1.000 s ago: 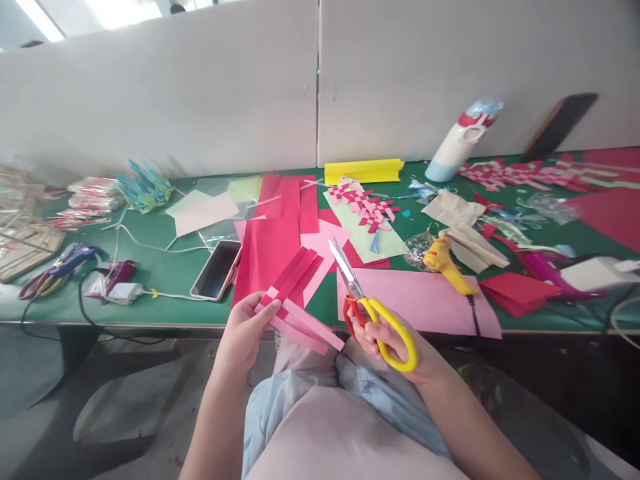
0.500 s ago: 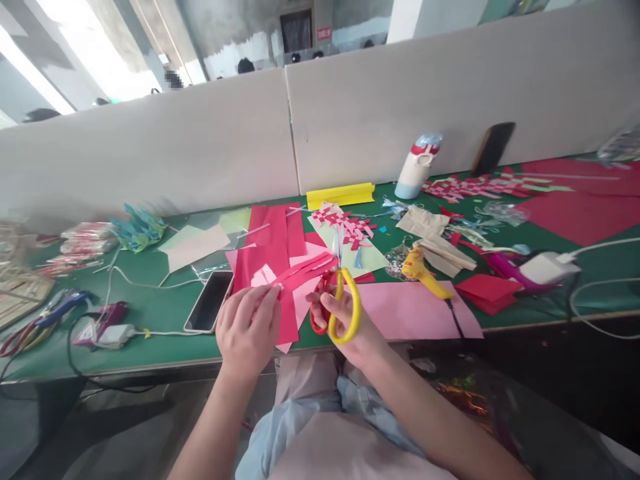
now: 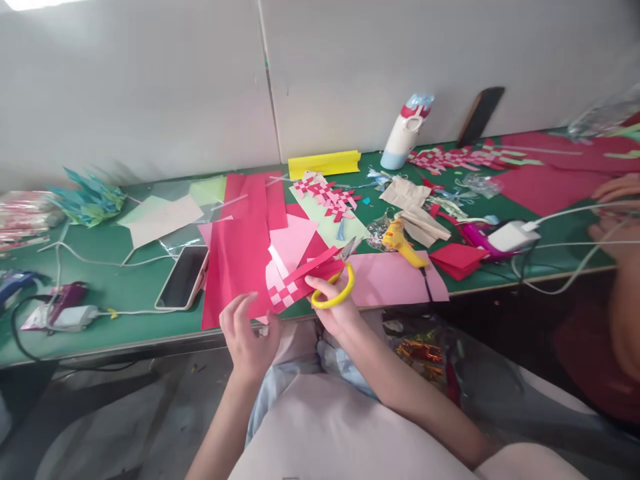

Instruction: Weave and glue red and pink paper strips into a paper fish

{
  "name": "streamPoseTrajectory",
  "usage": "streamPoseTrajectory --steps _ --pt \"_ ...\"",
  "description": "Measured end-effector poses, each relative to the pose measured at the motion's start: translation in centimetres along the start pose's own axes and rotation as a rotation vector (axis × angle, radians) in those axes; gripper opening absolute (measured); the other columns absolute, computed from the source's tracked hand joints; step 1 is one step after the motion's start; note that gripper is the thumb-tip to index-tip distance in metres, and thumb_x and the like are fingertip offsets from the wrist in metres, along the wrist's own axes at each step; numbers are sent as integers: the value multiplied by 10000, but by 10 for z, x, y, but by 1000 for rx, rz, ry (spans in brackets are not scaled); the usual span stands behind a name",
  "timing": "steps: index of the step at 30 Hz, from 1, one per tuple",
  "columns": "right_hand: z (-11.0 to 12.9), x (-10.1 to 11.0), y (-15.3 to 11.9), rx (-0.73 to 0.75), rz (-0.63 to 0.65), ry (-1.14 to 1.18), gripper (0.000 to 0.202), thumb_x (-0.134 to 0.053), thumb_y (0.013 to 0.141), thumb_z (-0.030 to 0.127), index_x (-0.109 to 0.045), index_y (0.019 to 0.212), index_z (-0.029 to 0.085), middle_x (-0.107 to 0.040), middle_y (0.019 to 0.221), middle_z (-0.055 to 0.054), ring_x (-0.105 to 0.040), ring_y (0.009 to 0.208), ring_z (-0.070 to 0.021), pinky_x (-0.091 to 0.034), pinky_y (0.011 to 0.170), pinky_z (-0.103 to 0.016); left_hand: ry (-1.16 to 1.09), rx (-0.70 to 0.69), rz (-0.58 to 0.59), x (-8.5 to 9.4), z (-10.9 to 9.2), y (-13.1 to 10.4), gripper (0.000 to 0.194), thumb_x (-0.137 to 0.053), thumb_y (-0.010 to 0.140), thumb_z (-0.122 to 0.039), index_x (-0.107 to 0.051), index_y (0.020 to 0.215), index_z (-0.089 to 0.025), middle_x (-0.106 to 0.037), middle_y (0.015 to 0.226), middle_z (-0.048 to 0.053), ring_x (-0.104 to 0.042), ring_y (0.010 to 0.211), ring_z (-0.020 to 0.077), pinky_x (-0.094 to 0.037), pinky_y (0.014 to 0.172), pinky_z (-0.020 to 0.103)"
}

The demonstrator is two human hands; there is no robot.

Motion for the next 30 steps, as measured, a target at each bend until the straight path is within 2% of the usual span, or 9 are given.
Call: streamPoseTrajectory --steps 2,4,6,8,12,18,21,25,30 --pt "1 4 0 -15 -4 -36 372 -823 535 134 -614 828 228 -663 741 38 -646 727 -163 -515 549 -242 -266 367 79 -6 23 -15 326 -636 710 -170 -585 1031 -181 -618 927 71 -591 807 189 -479 733 326" --pt "2 5 -1 -39 12 -73 351 -818 554 143 -609 823 225 -641 700 49 -623 658 -141 -474 488 -222 -619 752 258 -24 34 -35 200 -593 729 -198 -586 929 -188 -613 801 31 -558 673 149 -454 641 280" --pt "3 4 -2 -48 44 -94 338 -811 573 141 -610 831 225 -643 718 54 -601 620 -120 -447 466 -212 -999 1057 467 -43 23 -50 170 -567 748 -279 -613 875 -176 -635 749 44 -549 618 149 -436 590 278" --pt "3 1 -3 -59 95 -116 310 -802 597 152 -618 838 219 -653 742 49 -598 623 -117 -456 490 -218 -1298 1218 610 -53 4 -51 296 -556 746 -392 -656 883 -150 -672 832 103 -597 695 195 -461 606 313" --pt "-3 -8 -7 -129 227 -192 248 -774 658 196 -641 868 209 -674 753 22 -624 662 -158 -501 582 -279 -1501 1348 634 -58 -9 -41 334 -624 754 -438 -704 892 -145 -690 847 103 -633 764 214 -507 663 332" --pt "-5 -17 -8 -131 323 -265 276 -813 643 238 -624 843 218 -617 689 43 -596 639 -149 -485 610 -290 -1313 1419 520 -62 3 -42 235 -801 691 -286 -719 847 -130 -682 708 24 -603 587 102 -521 581 220" --pt "-3 -7 -5 -102 255 -336 332 -848 627 299 -573 795 223 -576 660 54 -536 552 -118 -443 538 -266 -1264 1433 431 -59 11 -39 260 -826 664 -249 -724 867 -123 -712 789 31 -616 609 87 -526 567 195" --pt "6 6 -6 -74 240 -394 352 -783 723 421 -548 897 225 -595 739 29 -514 544 -104 -406 499 -244 -1192 1384 291 -49 27 -27 265 -843 638 -251 -714 816 -103 -698 757 30 -628 631 99 -528 571 205" --pt "14 33 -16 -198 221 -459 406 -746 739 522 -553 916 213 -486 685 48 -398 522 -73 -280 441 -197 -1139 1278 198 -41 39 -12 263 -837 641 -283 -702 788 -111 -676 712 17 -619 617 109 -508 565 226"
Point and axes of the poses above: each hand's wrist, its own y-axis towards the middle knuckle, its own x-axis out of the back of the hand, z = x × y, the point moved 8 cm from there along y, towards the middle knuckle
